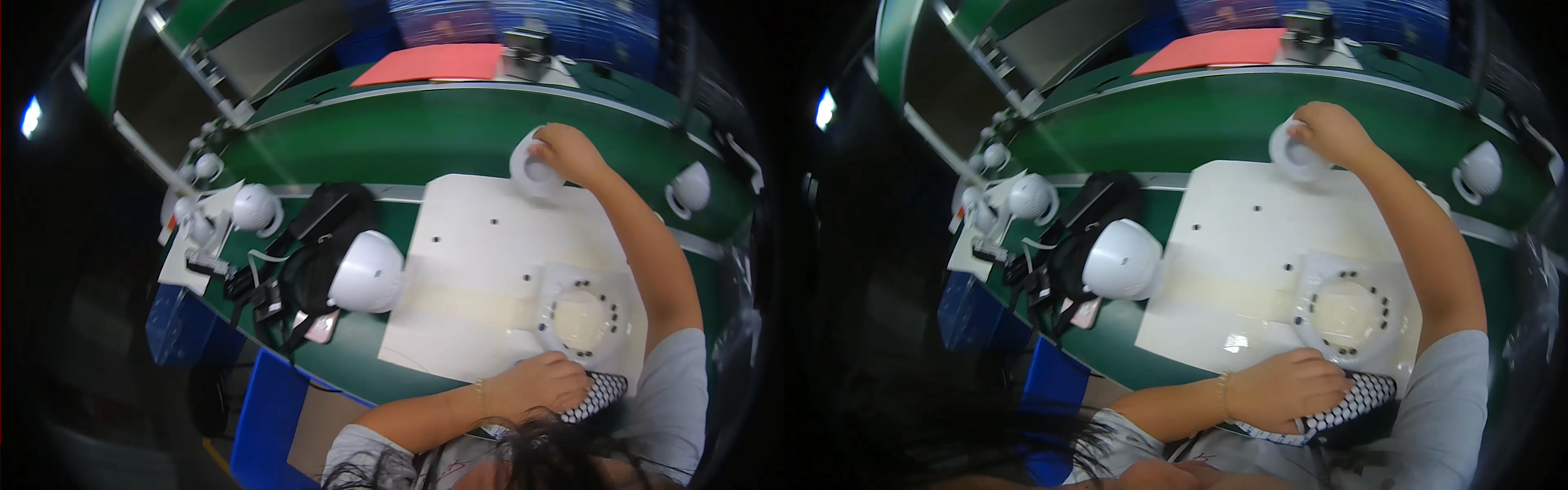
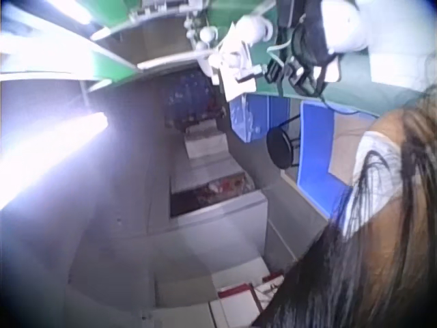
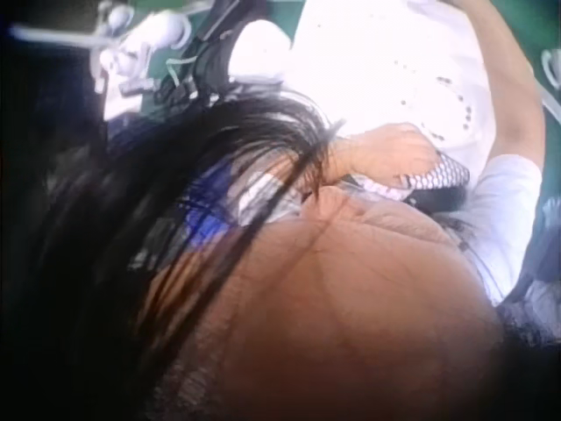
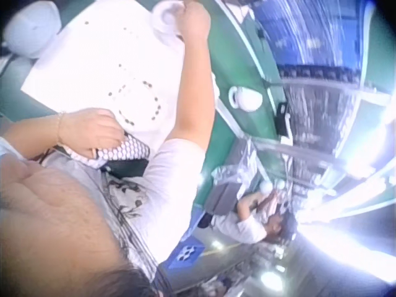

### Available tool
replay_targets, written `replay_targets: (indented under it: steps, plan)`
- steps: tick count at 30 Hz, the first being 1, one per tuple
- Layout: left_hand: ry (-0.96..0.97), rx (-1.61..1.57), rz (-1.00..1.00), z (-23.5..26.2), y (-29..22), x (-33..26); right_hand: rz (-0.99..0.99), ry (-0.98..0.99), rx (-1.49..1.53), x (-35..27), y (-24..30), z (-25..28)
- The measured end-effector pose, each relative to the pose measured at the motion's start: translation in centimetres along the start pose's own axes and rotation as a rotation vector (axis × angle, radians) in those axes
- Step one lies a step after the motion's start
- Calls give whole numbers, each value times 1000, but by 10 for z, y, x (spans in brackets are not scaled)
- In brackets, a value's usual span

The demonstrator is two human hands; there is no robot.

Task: The person assembles white dome-shaped electronic devices by hand. They pick up a white dome casing, place it on a work mat, and insert small black circular components into the holes on the underside of the casing. The person repeats this process for multiple units, placing the finished casings into a blue bin.

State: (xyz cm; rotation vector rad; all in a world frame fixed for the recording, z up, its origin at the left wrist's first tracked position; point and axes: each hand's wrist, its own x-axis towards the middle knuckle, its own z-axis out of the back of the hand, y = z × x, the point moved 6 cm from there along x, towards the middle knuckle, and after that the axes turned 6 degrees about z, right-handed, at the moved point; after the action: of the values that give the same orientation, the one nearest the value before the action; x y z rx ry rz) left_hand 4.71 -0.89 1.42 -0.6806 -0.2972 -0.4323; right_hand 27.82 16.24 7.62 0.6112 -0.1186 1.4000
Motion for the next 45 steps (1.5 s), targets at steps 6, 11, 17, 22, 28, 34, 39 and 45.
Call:
replay_targets:
  steps: [6,11,17,22,28,34,39,45]
  plan:
    - [-187,2,25,14,-10,3,-390,-92,768,-129,5,91]
    - [-244,26,74,17,-15,1,-371,-39,1013,-203,27,79]
    - [-317,-48,114,20,-16,4,-252,18,944,-221,39,57]
    - [-380,-92,201,24,-9,3,-105,-81,590,-226,44,84]
    - [-418,-66,224,25,-10,2,401,-191,294,-251,111,99]
    - [-447,-60,223,28,-11,2,603,-230,247,-260,128,94]
    - [-474,-74,284,32,-11,2,550,-278,264,-258,125,100]
    - [-486,-26,243,31,-9,-2,731,-179,228,-266,131,91]
